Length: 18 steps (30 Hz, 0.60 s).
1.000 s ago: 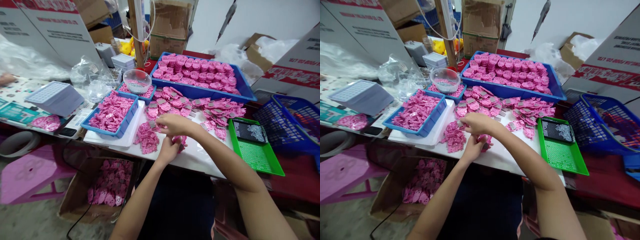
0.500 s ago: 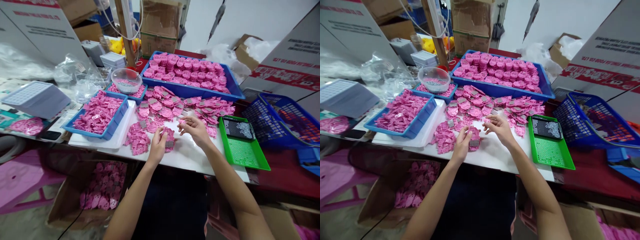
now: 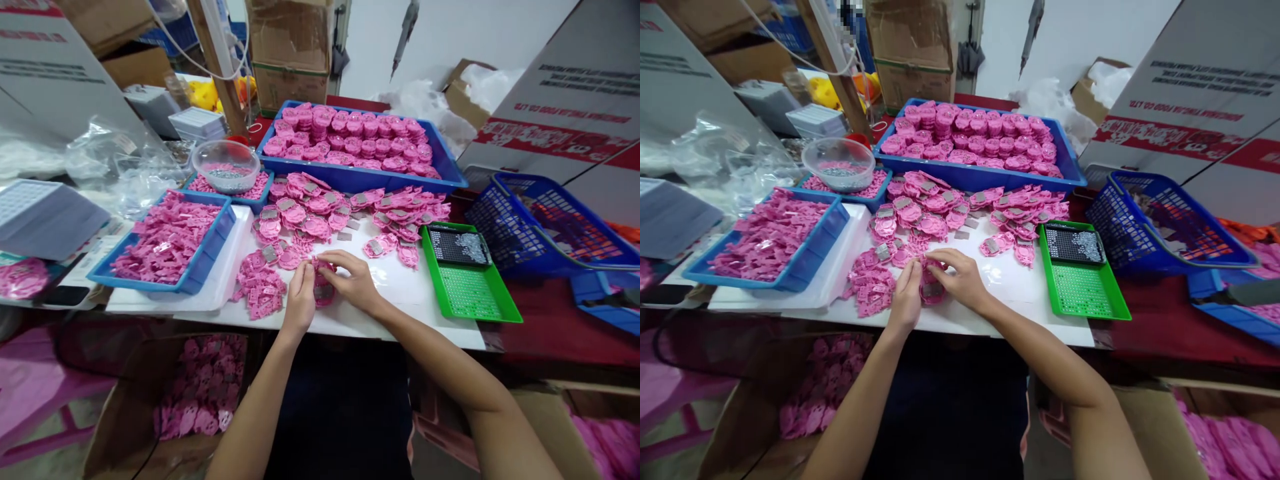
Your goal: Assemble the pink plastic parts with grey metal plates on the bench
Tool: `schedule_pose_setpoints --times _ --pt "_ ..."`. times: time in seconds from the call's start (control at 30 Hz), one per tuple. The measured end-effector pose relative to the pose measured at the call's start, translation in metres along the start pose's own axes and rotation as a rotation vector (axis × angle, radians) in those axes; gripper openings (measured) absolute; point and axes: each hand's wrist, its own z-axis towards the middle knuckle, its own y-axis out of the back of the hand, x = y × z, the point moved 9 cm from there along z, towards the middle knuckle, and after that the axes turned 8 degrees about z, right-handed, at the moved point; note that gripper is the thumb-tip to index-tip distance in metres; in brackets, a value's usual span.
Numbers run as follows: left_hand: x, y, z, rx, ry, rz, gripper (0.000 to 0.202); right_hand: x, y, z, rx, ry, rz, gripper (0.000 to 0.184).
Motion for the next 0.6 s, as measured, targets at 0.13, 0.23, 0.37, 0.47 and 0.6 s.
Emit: schedule_pose_setpoints --times 0.13,0.23,0.37,0.47,0.6 --pt "-0.007 -0.003 0.001 0.022 -0.073 0.070 0.046 -0.008 0.000 -0.003 -0.025 -0.057 0.014 0.023" --pt "-0.007 -0.003 -0.004 0.021 -0.066 0.126 0.047 -0.008 0.003 -0.011 -0.055 -0.060 -0.048 0.024" --pt "0.000 0.007 -0.015 -0.065 -0.031 0.203 0.052 -0.003 -0.009 -0.023 0.098 -0.009 -0.150 0.024" --pt "0.011 0.012 -0.018 -0.095 -0.010 0.213 0.055 -0.013 -0.010 -0.029 0.138 -0.098 -0.181 0.033" --pt "0.025 0.022 -0.021 -0.187 -0.049 0.181 0.047 -0.012 -0.010 -0.032 0.112 -0.152 -0.250 0.035"
